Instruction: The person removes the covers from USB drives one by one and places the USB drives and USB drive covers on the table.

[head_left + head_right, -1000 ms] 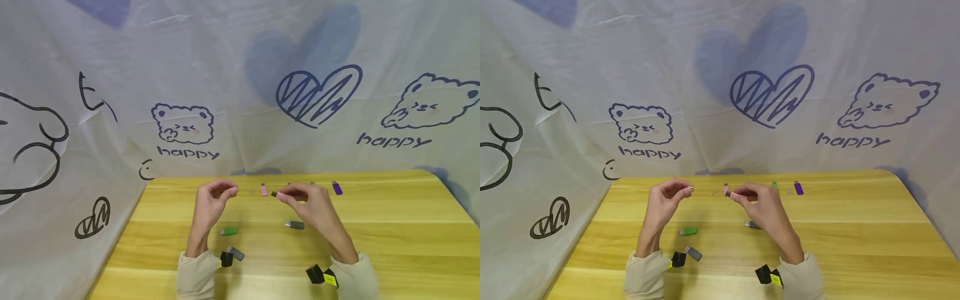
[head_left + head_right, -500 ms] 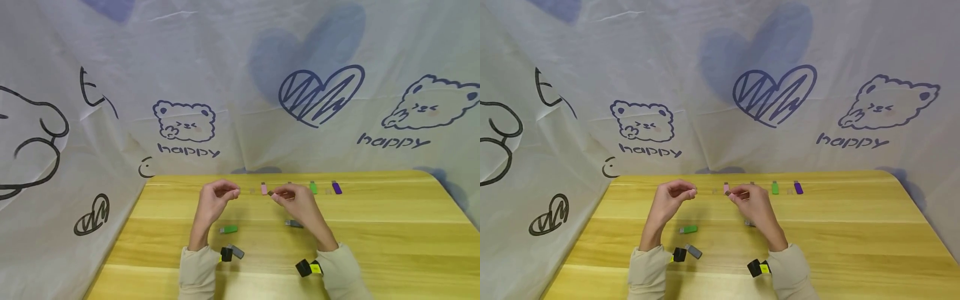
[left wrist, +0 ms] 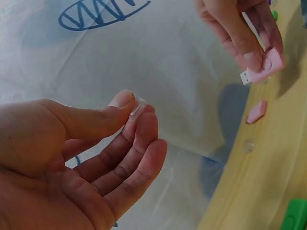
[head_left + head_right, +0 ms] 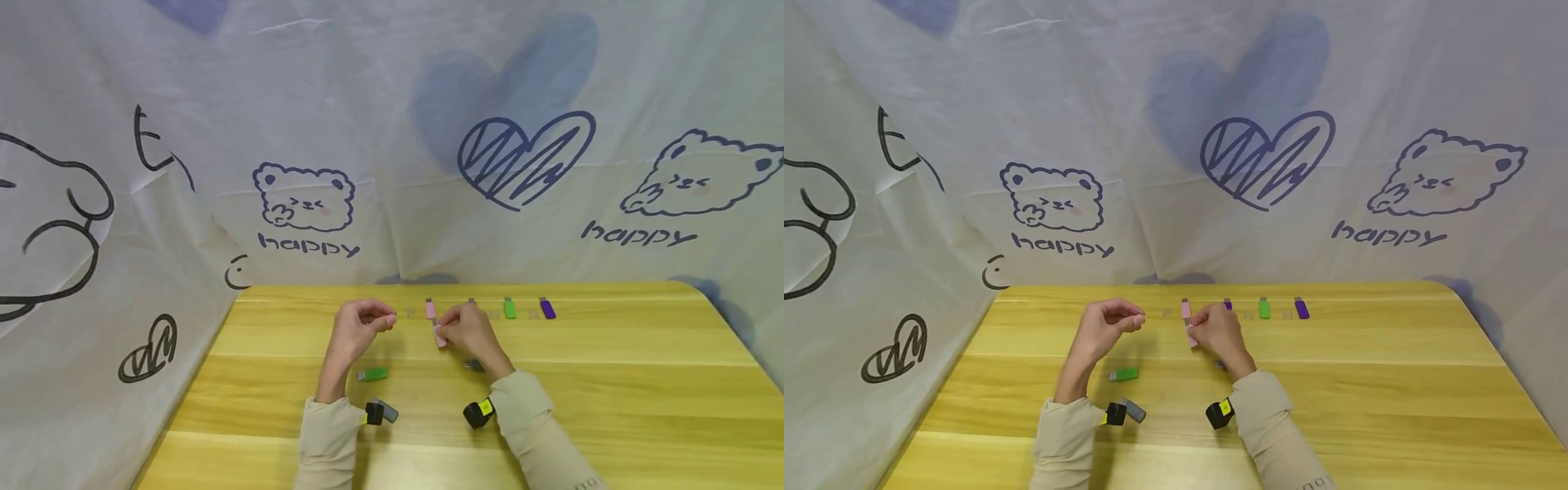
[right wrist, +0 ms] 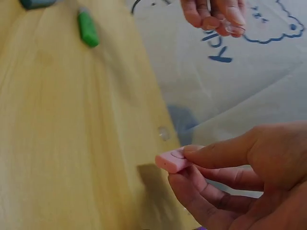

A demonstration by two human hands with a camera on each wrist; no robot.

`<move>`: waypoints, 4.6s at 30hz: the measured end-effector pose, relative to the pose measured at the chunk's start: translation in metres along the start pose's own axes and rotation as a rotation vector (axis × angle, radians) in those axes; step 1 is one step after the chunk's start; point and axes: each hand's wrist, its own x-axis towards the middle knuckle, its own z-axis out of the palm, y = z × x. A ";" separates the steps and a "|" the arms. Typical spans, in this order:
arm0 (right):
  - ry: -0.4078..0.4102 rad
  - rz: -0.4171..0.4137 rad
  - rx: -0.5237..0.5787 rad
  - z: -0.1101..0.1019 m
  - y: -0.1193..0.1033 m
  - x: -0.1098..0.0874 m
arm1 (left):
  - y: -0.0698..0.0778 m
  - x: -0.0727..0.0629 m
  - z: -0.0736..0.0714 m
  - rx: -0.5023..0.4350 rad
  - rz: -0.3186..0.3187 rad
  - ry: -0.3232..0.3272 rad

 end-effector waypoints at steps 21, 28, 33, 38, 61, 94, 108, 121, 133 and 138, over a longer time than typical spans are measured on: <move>0.066 -0.054 -0.183 0.011 0.000 -0.003 | -0.017 0.003 0.012 0.064 -0.065 -0.088; 0.048 -0.130 -0.119 -0.034 0.003 -0.038 | -0.025 0.008 0.018 0.151 -0.080 -0.145; 0.045 -0.161 -0.103 -0.064 0.010 -0.061 | -0.027 0.018 0.027 0.261 -0.100 -0.237; 0.043 -0.156 -0.082 -0.084 0.019 -0.073 | -0.027 0.033 0.037 0.364 -0.074 -0.301; 0.045 -0.136 -0.062 -0.101 0.031 -0.072 | -0.038 0.038 0.045 0.371 -0.128 -0.272; -0.053 -0.261 -0.289 -0.033 0.055 -0.053 | -0.004 -0.001 0.038 0.141 0.114 -0.100; -0.037 -0.293 -0.160 -0.058 0.044 -0.055 | 0.008 -0.001 0.041 0.113 0.131 -0.134; 0.104 -0.446 0.010 -0.080 0.010 -0.075 | 0.036 -0.014 0.059 -0.100 0.167 -0.258; 0.100 -0.498 0.059 -0.075 -0.001 -0.079 | 0.037 -0.015 0.074 -0.133 0.211 -0.254; 0.098 -0.518 0.068 -0.074 -0.002 -0.080 | 0.038 -0.015 0.074 -0.102 0.230 -0.240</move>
